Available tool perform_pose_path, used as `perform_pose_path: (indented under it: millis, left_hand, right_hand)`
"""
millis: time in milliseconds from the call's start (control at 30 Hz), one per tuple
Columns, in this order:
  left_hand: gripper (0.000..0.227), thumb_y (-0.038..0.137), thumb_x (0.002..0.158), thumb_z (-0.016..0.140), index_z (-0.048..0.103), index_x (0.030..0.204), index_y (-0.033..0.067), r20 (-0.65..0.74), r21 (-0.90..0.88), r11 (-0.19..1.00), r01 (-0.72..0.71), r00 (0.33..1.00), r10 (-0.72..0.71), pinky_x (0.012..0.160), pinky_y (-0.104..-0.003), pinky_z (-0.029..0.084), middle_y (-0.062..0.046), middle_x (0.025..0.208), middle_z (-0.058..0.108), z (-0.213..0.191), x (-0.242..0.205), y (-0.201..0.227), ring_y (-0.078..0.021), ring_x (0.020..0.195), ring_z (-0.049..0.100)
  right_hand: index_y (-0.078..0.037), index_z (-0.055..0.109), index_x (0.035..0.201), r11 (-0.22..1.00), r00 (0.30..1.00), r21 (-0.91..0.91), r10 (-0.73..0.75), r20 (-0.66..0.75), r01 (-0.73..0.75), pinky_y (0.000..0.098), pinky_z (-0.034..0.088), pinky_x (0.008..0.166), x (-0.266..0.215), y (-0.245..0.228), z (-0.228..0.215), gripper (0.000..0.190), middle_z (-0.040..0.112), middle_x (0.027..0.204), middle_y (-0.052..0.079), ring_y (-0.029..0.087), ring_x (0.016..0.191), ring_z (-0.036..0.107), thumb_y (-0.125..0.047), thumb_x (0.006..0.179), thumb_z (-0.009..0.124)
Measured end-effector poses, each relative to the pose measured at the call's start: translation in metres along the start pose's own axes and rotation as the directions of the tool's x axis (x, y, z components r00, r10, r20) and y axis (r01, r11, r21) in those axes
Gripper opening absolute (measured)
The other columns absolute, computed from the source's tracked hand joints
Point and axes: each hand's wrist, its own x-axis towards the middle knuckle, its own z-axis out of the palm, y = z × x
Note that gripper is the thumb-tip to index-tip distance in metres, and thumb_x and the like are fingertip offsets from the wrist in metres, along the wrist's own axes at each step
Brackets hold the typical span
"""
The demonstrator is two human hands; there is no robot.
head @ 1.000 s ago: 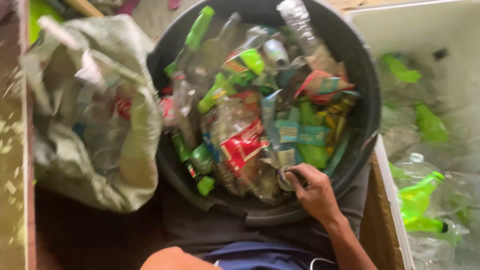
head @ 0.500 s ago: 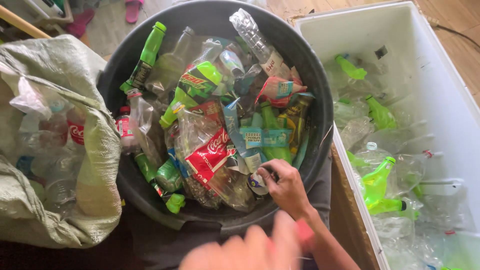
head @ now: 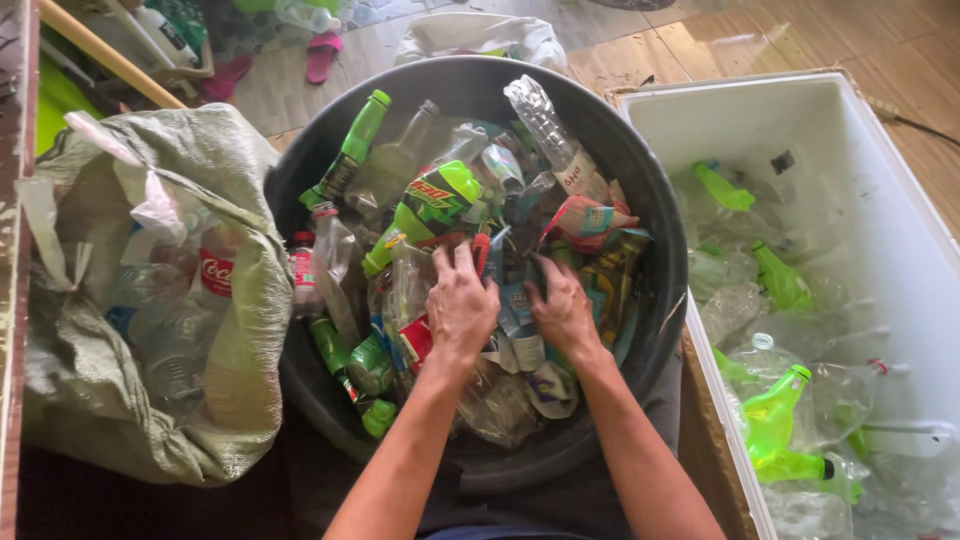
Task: Sorting plastic bottles by removing labels and transferring them from a tub to a cooler
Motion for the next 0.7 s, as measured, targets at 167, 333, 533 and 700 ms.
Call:
perform_pose_path:
  millis: [167, 333, 533, 700]
  left_hand:
    - [0.062, 0.007, 0.084, 0.053, 0.043, 0.145, 0.0016, 0.027, 0.092, 0.995, 0.026, 0.999, -0.029, 0.079, -0.072, 0.054, -0.029, 0.151, 0.037, 0.017, -0.002, -0.012, -0.0613, 0.088, 0.067]
    - [0.065, 0.007, 0.080, 0.045, 0.044, 0.144, 0.0070, 0.023, 0.157, 0.986, -0.048, 0.999, 0.045, 0.075, -0.066, 0.058, -0.019, 0.144, 0.047, 0.023, -0.011, -0.025, -0.0559, 0.083, 0.070]
    - [0.062, 0.015, 0.081, 0.043, 0.045, 0.143, 0.0177, 0.098, 0.053, 0.997, -0.057, 0.994, 0.051, 0.080, -0.064, 0.058, -0.010, 0.137, 0.055, 0.011, -0.017, -0.040, -0.0525, 0.089, 0.069]
    - [0.062, 0.014, 0.080, 0.046, 0.048, 0.141, 0.0165, 0.072, 0.017, 0.995, -0.099, 0.993, 0.097, 0.078, -0.062, 0.059, -0.011, 0.131, 0.059, 0.004, -0.024, -0.039, -0.0505, 0.090, 0.070]
  right_hand:
    - [0.000, 0.058, 0.134, 0.996, 0.996, -0.032, -0.080, -0.027, 0.079, 0.0571, 0.050, 0.096, 0.011, -0.012, 0.029, 0.046, 0.061, 0.121, 0.029, 0.051, 0.113, 0.060, -0.013, 0.091, 0.065]
    - [0.000, 0.054, 0.138, 0.989, 0.999, 0.135, -0.052, -0.013, 0.054, 0.0585, 0.047, 0.099, 0.030, -0.013, 0.044, 0.051, 0.061, 0.120, 0.032, 0.052, 0.117, 0.057, -0.009, 0.088, 0.062]
    - [-0.007, 0.061, 0.134, 0.970, 0.997, 0.240, 0.010, 0.074, -0.027, 0.0559, 0.048, 0.101, 0.028, -0.012, 0.043, 0.050, 0.067, 0.121, 0.026, 0.046, 0.118, 0.061, -0.024, 0.087, 0.066]
    - [-0.015, 0.063, 0.126, 0.959, 0.954, 0.130, 0.223, 0.201, -0.252, 0.0524, 0.052, 0.095, 0.023, -0.017, 0.036, 0.053, 0.071, 0.113, 0.021, 0.039, 0.113, 0.066, -0.039, 0.080, 0.073]
